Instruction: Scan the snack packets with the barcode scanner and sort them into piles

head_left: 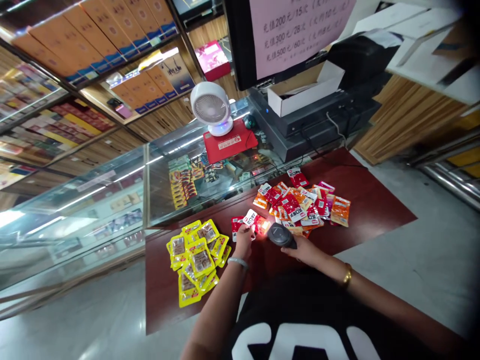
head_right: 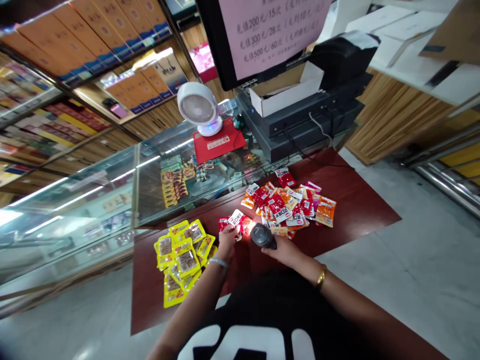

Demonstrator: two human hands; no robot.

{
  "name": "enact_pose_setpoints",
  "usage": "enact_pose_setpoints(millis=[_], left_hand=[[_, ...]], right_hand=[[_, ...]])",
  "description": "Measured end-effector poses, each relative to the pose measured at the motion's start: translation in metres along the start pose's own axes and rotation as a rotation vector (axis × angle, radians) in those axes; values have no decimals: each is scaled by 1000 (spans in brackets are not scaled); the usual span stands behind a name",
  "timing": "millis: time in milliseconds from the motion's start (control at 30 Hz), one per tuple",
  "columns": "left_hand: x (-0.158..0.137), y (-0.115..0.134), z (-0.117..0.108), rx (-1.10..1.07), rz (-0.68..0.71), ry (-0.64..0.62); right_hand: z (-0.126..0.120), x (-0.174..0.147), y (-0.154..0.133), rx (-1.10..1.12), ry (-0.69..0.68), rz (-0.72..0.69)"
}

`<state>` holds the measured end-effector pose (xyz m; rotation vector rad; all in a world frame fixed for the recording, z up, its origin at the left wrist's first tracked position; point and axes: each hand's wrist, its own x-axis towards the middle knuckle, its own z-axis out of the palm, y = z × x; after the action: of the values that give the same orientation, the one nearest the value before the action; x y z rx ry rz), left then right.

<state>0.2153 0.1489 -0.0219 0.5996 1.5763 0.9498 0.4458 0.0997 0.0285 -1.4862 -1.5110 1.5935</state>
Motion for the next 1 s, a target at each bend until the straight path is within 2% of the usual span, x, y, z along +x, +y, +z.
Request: enact_pose_setpoints(millis=[100, 200, 300, 367, 400, 433, 533, 600, 700, 767, 867, 1000], left_hand=[[-5, -1, -28, -37, 3, 30], [-8, 0, -60, 105, -1, 129], [-11, 2, -80, 475, 72, 413], [-13, 2, -78, 710, 175, 560], [-13, 2, -73, 784, 232, 563], [-11, 3, -64, 825, 287, 514], [2, 8, -24, 842, 388, 250], [18, 16, 7, 844, 402, 146], [46, 33, 48, 899, 363, 93], [64, 44, 67, 963, 313, 94], [81, 54, 84, 1070, 287, 115], [86, 55, 85, 1067, 211, 66]], right_hand=[[9, 1, -1, 30, -95, -54], [12, -1, -2, 21, -180, -31], [10, -4, 0, 13, -174, -14], [7, -6, 5, 21, -139, -6], [5, -7, 7, 24, -118, 0], [3, -8, 10, 23, -96, 10], [-4, -11, 17, 15, -17, 43], [-8, -13, 21, 16, 28, 63], [-12, -14, 25, 34, 52, 98], [-14, -14, 27, 55, 53, 115], [-17, -13, 24, 64, 76, 144], [-22, -10, 15, 46, 102, 177]])
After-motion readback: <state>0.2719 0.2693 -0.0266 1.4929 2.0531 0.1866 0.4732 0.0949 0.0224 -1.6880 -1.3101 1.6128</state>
